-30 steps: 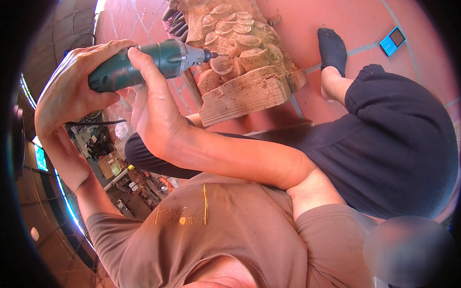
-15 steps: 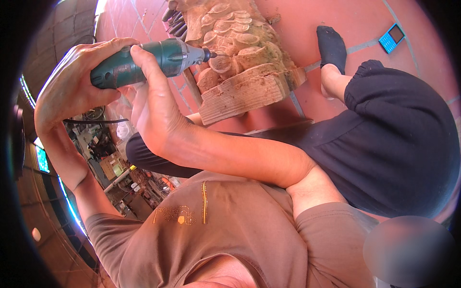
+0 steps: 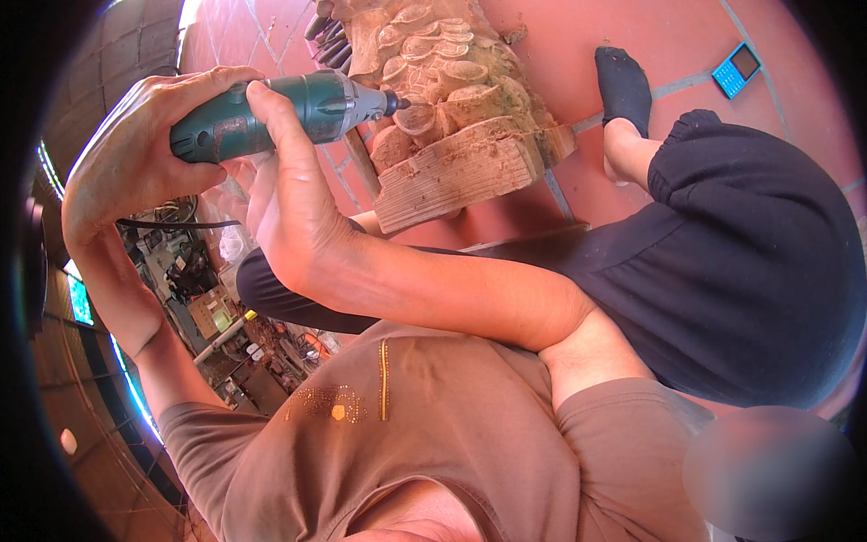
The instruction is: The person uses a handheld rotary tool to carve intricate details into a wooden sculpture. They hold the tool with both hands and carefully shape the surface of the wood, which is positioned between their legs.
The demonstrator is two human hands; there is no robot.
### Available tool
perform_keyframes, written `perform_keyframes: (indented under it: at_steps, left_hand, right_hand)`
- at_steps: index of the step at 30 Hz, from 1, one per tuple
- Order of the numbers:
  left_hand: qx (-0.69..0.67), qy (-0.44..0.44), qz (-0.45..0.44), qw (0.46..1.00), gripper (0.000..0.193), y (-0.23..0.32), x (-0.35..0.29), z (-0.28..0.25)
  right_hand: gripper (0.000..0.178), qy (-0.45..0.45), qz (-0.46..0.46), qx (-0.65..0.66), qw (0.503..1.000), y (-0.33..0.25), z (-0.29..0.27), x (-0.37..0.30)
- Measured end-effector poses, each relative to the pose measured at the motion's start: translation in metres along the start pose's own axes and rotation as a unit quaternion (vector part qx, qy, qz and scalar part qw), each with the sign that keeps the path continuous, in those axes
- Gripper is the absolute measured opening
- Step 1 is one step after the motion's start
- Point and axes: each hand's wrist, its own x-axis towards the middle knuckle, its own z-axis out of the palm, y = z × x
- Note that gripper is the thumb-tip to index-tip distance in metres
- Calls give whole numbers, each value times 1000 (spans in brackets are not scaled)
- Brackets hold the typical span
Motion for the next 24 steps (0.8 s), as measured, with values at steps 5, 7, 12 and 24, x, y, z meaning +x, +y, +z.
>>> perform_keyframes:
  at_steps: [5, 7, 12, 24]
  left_hand:
    - [-12, -8, -11, 1000, 67, 3, 0, -1]
    - [-21, -13, -15, 1000, 67, 3, 1, -1]
    - [-40, -16, -25, 999, 66, 3, -1, 0]
    - [-21, -13, -12, 1000, 66, 0, -12, 2]
  right_hand:
    - [46, 13, -1, -3, 1000, 1, 0, -1]
    - [47, 10, -1, -3, 1000, 2, -1, 0]
    - [47, 14, -7, -5, 1000, 3, 1, -1]
    - [49, 15, -3, -16, 1000, 10, 0, -5]
